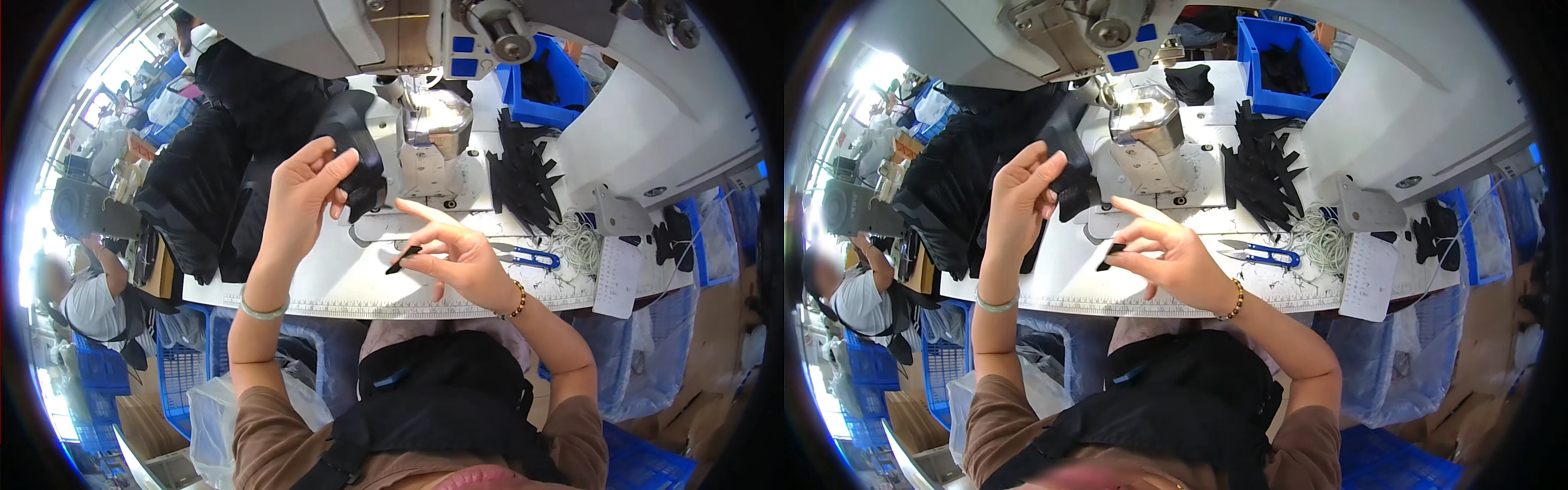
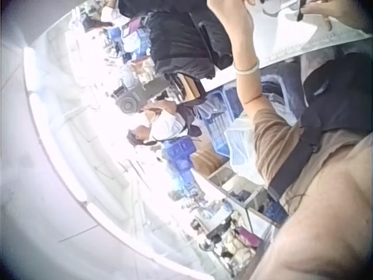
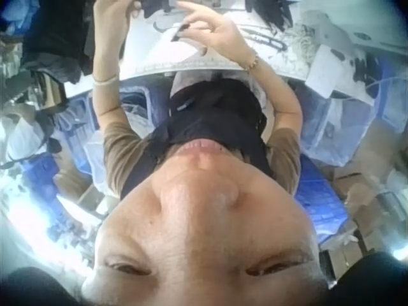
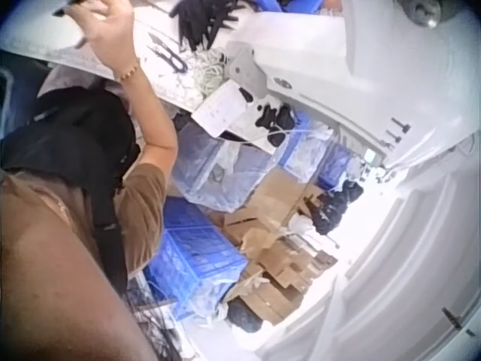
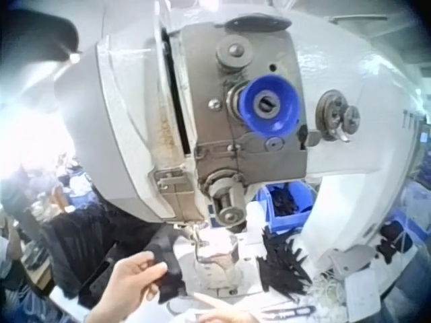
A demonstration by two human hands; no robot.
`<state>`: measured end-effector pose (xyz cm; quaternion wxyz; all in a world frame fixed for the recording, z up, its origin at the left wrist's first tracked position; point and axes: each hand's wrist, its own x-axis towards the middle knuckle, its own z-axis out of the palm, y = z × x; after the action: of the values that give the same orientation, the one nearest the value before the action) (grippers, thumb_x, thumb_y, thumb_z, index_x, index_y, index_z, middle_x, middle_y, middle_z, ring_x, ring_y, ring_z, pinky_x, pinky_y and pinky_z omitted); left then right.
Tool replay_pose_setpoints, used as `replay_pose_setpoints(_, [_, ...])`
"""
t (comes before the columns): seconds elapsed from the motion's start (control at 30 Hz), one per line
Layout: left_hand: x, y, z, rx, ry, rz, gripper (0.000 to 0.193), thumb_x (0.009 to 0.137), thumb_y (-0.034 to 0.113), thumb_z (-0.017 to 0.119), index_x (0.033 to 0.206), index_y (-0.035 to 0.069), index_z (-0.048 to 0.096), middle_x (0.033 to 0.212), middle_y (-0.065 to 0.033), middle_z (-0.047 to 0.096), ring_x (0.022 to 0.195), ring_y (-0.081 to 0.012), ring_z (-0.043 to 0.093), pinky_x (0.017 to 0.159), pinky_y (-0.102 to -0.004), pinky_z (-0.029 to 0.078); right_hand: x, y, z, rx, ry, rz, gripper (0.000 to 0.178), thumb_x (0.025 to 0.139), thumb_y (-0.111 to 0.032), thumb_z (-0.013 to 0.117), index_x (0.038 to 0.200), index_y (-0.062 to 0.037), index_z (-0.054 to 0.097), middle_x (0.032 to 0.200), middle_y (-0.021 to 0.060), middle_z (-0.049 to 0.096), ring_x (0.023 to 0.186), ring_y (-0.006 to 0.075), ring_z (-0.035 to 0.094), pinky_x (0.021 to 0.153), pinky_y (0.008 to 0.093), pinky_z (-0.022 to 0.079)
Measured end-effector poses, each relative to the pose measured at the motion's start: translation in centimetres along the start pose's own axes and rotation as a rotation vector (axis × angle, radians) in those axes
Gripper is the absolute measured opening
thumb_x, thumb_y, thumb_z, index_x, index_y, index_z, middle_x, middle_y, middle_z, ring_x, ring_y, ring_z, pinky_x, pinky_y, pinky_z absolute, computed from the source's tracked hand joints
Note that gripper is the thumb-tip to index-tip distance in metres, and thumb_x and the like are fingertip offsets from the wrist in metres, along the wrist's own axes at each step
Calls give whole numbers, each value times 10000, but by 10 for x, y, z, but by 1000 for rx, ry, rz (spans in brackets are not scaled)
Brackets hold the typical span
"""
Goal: Stitch and align shoe parts using an industrial sewing machine.
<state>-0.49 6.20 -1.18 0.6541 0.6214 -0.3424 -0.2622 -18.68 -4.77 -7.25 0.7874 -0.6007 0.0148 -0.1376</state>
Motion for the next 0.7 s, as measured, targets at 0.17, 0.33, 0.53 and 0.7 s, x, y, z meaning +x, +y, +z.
replay_pose_setpoints(0.17, [6,21,13,-297,29,-49,184,903,135,562,740,52,542,631,8,545,465,-27,509,392,-147,358,27,-16,4,42,-38,-143,229,846,-85,625,1034,25,551,1372,163,337,937,167,621,478,224,530])
replay_pose_setpoints(0.33, [13,32,11,-135,-110,-17,198,917,149,536,769,18,551,643,-8,549,489,-37,516,428,-160,388,33,-31,6,161,-25,-3,172,850,-69,619,979,26,557,994,129,605,725,117,629,504,224,530])
replay_pose_setpoints(0.53, [45,25,26,133,-106,10,180,899,118,543,791,-25,546,621,-17,517,508,-58,496,450,-192,395,34,-38,-1,-64,195,-231,132,857,-49,603,950,31,555,779,69,626,646,90,618,573,217,535])
replay_pose_setpoints(0.7, [72,14,34,62,-164,33,171,885,112,560,749,9,549,595,-5,519,490,-53,478,425,-185,365,33,-25,-6,-136,289,-363,132,850,-34,612,952,34,563,800,68,623,673,94,626,591,220,534])
